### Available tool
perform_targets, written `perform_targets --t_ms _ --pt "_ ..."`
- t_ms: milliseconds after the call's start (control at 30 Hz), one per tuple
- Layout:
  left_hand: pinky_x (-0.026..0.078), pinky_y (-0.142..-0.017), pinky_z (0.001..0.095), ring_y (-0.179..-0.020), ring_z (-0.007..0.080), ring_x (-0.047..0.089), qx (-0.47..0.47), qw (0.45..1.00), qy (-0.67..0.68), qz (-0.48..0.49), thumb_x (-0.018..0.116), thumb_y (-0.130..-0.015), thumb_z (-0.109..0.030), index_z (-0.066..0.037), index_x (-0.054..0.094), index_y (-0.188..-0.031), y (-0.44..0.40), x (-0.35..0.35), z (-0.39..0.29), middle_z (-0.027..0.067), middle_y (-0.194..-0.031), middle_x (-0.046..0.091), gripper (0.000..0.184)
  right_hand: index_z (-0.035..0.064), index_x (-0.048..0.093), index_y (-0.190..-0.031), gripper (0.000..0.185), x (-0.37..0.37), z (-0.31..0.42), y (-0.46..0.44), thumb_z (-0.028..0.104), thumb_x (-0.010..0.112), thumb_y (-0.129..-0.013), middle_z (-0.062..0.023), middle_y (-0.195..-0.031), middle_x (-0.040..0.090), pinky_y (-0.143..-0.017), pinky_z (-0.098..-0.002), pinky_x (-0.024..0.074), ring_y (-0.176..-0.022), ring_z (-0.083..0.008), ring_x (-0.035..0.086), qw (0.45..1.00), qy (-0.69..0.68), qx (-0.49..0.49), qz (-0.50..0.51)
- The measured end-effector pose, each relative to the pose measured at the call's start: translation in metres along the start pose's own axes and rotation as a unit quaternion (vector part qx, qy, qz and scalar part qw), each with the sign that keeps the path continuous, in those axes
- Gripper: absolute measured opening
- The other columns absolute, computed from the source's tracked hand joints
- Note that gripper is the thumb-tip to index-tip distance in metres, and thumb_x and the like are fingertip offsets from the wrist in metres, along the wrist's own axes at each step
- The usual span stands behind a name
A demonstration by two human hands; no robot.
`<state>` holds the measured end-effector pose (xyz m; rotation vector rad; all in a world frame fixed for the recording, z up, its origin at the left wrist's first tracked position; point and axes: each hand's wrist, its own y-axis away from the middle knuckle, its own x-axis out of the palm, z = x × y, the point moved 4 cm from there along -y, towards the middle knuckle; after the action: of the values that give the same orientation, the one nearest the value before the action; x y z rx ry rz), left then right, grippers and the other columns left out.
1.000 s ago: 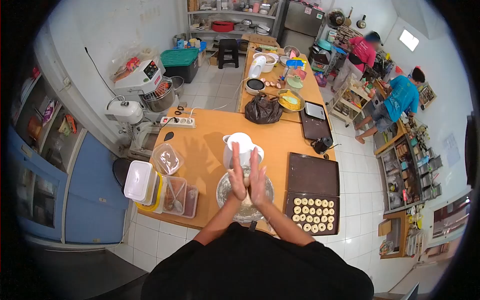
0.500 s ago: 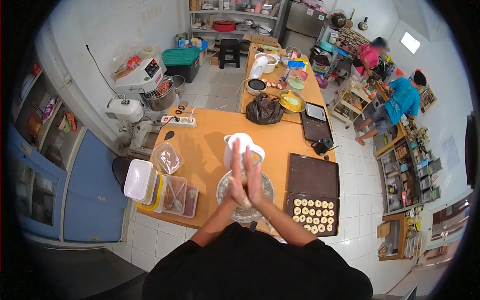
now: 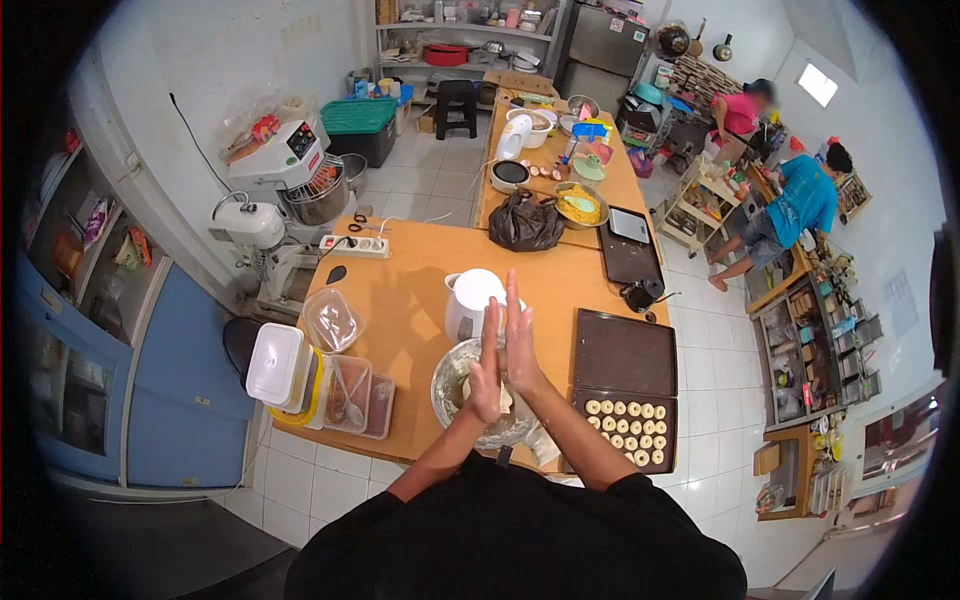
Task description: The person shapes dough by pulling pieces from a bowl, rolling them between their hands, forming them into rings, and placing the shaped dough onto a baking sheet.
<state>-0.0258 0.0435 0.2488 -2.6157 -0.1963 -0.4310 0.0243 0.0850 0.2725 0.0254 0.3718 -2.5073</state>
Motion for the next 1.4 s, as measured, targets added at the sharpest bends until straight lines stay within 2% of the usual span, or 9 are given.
perform_targets --t_ms 500,567,633,700,833,1000,1100,1200,1400 --pt "0.011 -0.118 0.0498 -0.145 0.0284 0.017 -0.179 0.902 0.381 -0.094 0.024 -0.086 -0.080 -0.026 0.012 -0.156 -0.002 -0.033 0.050 0.0029 -0.159 0.017 0.089 0.0227 0.008 -0.156 0.078 0.016 0.002 0.019 0.069 0.006 -0.094 -0.0194 -0.160 -0.002 -0.113 -0.0606 0.0014 -0.147 -0.0419 -0.001 0.960 0.268 -0.013 0.079" --pt "0.013 -0.118 0.0464 -0.145 0.0220 0.019 -0.148 0.839 0.520 -0.063 0.021 -0.093 -0.072 -0.026 0.017 -0.155 -0.010 -0.025 0.015 0.0018 -0.160 0.015 0.078 0.0207 0.010 -0.156 0.078 0.003 -0.023 0.019 0.068 0.006 -0.094 -0.0211 -0.160 -0.001 -0.114 -0.0593 0.0023 -0.146 -0.0429 0.001 0.949 0.284 0.116 0.074" --pt "0.016 -0.117 0.0461 -0.146 0.0233 0.018 -0.136 0.841 0.523 -0.029 0.022 -0.092 -0.074 -0.026 0.017 -0.155 0.001 -0.011 0.023 0.0041 -0.160 0.017 0.080 0.0196 0.010 -0.156 0.077 -0.010 -0.040 0.008 0.067 0.008 -0.095 -0.0223 -0.159 0.002 -0.114 -0.0586 0.0029 -0.146 -0.0445 0.003 0.947 0.295 0.127 0.034" --pt "0.017 -0.117 0.0456 -0.147 0.0227 0.018 -0.225 0.860 0.455 -0.054 0.023 -0.090 -0.075 -0.025 0.018 -0.155 0.014 0.000 0.045 0.0043 -0.159 0.019 0.082 0.0211 0.006 -0.156 0.072 -0.018 -0.030 -0.001 0.045 0.037 -0.095 -0.0254 -0.157 0.004 -0.108 -0.0705 0.0047 -0.143 -0.0500 0.004 0.961 0.272 0.047 -0.018" --pt "0.017 -0.118 0.0464 -0.146 0.0211 0.017 -0.245 0.855 0.444 -0.111 0.025 -0.087 -0.078 -0.025 0.018 -0.155 0.010 -0.016 0.056 0.0015 -0.158 0.023 0.086 0.0198 0.020 -0.154 0.069 0.018 -0.009 0.030 0.052 0.037 -0.095 -0.0258 -0.157 0.002 -0.106 -0.0727 0.0058 -0.143 -0.0503 0.006 0.905 0.411 -0.035 0.103" --pt "0.014 -0.118 0.0451 -0.144 0.0241 0.020 -0.222 0.818 0.527 -0.063 0.028 -0.086 -0.081 -0.028 0.019 -0.154 0.012 -0.016 0.042 -0.0015 -0.158 0.023 0.087 0.0241 0.025 -0.152 0.064 -0.019 -0.064 0.021 0.052 0.037 -0.096 -0.0258 -0.158 0.004 -0.105 -0.0734 0.0078 -0.142 -0.0513 0.010 0.892 0.433 0.127 0.030" --pt "0.019 -0.115 0.0542 -0.141 0.0329 0.027 -0.288 0.843 0.444 -0.096 0.025 -0.086 -0.080 -0.027 0.018 -0.154 0.021 0.005 0.061 0.0094 -0.153 0.029 0.086 0.0250 0.028 -0.152 0.063 -0.024 -0.051 0.005 0.052 0.037 -0.096 -0.0264 -0.157 0.010 -0.105 -0.0738 0.0079 -0.142 -0.0514 0.012 0.955 0.281 0.075 -0.067" --pt "0.020 -0.114 0.0571 -0.141 0.0339 0.026 -0.236 0.876 0.371 -0.198 0.025 -0.086 -0.080 -0.028 0.019 -0.154 0.014 -0.011 0.073 0.0096 -0.153 0.030 0.085 0.0247 0.029 -0.151 0.061 0.019 -0.028 0.037 0.050 0.037 -0.096 -0.0283 -0.155 0.014 -0.105 -0.0739 0.0073 -0.142 -0.0514 0.013 0.897 0.430 -0.048 0.085" --pt "0.022 -0.114 0.0568 -0.141 0.0342 0.028 -0.261 0.743 0.609 -0.098 0.024 -0.087 -0.079 -0.030 0.019 -0.154 0.027 -0.007 0.063 0.0088 -0.156 0.026 0.083 0.0238 0.028 -0.152 0.058 -0.017 -0.059 0.016 0.047 0.036 -0.099 -0.0286 -0.155 0.013 -0.105 -0.0736 0.0076 -0.143 -0.0479 0.015 0.930 0.351 0.107 0.006"
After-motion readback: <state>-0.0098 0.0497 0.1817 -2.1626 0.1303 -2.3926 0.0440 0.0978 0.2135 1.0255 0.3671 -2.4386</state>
